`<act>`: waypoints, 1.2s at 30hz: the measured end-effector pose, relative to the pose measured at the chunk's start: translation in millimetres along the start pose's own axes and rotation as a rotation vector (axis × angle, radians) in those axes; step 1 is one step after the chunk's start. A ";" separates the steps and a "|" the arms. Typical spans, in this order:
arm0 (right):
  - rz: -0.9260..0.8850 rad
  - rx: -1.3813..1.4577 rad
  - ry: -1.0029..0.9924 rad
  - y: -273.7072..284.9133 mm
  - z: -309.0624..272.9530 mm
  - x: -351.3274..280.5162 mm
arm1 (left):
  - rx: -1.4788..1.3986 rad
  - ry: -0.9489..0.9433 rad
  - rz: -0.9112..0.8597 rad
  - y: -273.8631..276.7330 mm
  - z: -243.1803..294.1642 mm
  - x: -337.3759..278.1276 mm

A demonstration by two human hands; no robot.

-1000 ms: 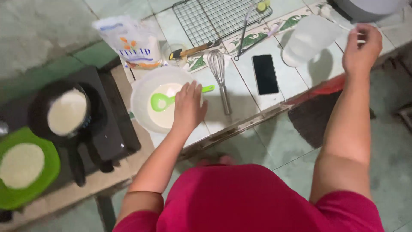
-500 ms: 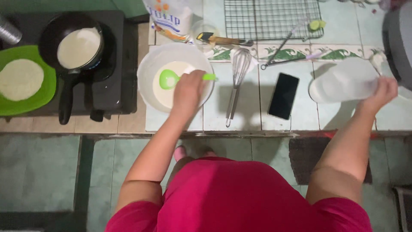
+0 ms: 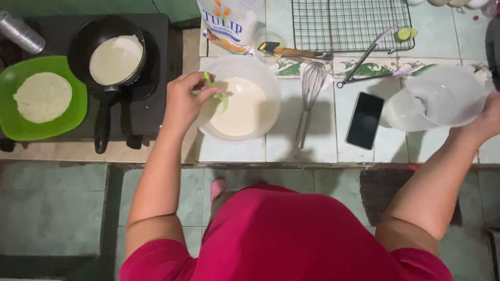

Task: The person prepares batter and cooks thin crepes in a frying pan on a stovetop.

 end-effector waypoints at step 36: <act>-0.376 -0.735 0.075 -442.0 -119.4 -149.8 | -0.230 -0.037 0.258 -3.3 -65.4 -51.9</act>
Point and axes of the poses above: each hand's wrist, its own x-axis towards the middle knuckle, its own y-axis out of the back of the hand, z = x × y, the point moved 9 cm from there along x, towards the middle knuckle, and after that the axes turned 9 degrees about -z, right-handed, at the moved point
